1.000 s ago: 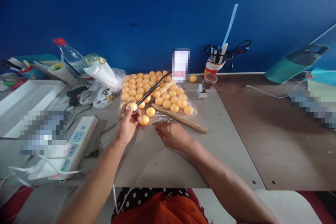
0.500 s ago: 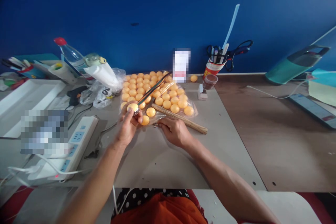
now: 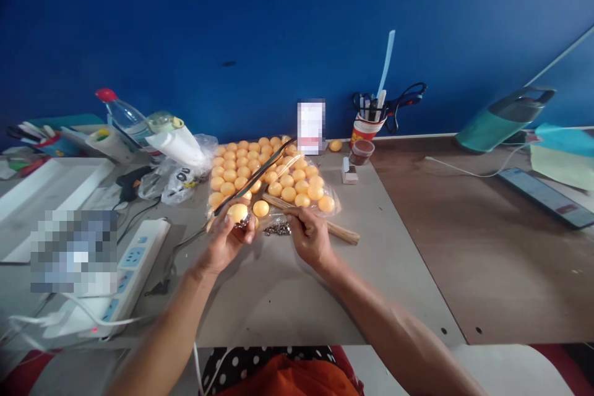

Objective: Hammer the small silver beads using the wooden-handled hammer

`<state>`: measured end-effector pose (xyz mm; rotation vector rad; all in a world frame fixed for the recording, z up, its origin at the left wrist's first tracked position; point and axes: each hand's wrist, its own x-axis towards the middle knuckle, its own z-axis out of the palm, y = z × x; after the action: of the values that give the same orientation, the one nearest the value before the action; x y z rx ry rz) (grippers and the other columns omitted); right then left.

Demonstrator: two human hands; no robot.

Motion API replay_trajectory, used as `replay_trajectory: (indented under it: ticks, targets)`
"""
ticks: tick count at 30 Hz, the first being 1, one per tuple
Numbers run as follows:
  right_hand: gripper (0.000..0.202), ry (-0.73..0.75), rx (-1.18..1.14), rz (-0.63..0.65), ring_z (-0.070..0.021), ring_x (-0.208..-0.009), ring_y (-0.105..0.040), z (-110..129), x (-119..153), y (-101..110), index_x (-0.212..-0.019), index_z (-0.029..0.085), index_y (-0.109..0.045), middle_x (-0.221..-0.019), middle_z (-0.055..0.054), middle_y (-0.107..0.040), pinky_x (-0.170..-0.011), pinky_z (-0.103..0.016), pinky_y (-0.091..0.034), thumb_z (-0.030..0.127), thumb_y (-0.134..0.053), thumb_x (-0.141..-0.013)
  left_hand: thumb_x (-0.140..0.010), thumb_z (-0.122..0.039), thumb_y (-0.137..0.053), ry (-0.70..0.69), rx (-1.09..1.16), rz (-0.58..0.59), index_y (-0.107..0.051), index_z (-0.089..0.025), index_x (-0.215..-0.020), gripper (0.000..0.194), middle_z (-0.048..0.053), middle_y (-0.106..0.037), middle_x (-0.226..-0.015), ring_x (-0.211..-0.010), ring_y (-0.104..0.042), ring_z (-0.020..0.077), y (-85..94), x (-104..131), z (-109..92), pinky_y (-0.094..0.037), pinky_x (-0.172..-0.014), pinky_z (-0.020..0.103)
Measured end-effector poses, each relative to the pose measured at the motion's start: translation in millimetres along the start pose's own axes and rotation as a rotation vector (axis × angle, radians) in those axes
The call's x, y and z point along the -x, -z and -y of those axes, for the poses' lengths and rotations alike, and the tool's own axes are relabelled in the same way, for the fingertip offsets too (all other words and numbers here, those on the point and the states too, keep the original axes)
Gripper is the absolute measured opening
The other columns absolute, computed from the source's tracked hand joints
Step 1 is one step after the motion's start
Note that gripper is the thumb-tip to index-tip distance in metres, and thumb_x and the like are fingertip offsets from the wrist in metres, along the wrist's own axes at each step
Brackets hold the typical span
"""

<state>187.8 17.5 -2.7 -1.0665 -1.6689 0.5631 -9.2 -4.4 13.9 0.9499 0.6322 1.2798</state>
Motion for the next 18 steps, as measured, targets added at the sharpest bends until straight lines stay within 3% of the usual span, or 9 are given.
replay_trajectory:
  ticks: [4,8,18]
  targets:
    - [0.02,0.0,-0.004,-0.033,-0.0143,-0.059,-0.059,-1.3,-1.4,0.5,-0.085,0.017,-0.07,-0.067,-0.002,-0.067,-0.06,-0.026,-0.047,0.021,-0.051,-0.089,-0.087,-0.048,-0.062,0.127,0.016,0.171,-0.057,-0.019,-0.116,0.042,0.004,-0.059,-0.079,-0.062,-0.053,0.0105,2.6,5.2,-1.8,-0.042,-0.056,0.022]
    - [0.019,0.001,-0.026,-0.031,-0.0142,-0.059,-0.059,0.3,-0.9,0.2,-0.087,0.017,-0.07,-0.067,-0.001,-0.067,-0.059,-0.025,-0.047,0.02,-0.052,-0.089,-0.082,-0.05,-0.067,0.297,-0.053,0.25,-0.06,-0.02,-0.113,0.043,0.004,-0.059,-0.078,-0.065,-0.053,0.0121,-0.2,7.4,-5.1,-0.042,-0.056,0.023]
    - [0.019,0.078,-0.198,0.19,-0.016,-0.072,-0.064,8.3,8.0,-2.4,-0.105,0.019,-0.063,-0.085,-0.005,-0.07,-0.067,-0.027,-0.051,0.018,-0.049,-0.091,-0.077,-0.037,-0.074,0.354,-0.243,0.21,-0.056,-0.03,-0.12,0.047,0.002,-0.059,-0.092,-0.073,-0.056,0.0136,0.1,3.8,7.5,-0.048,-0.063,0.026]
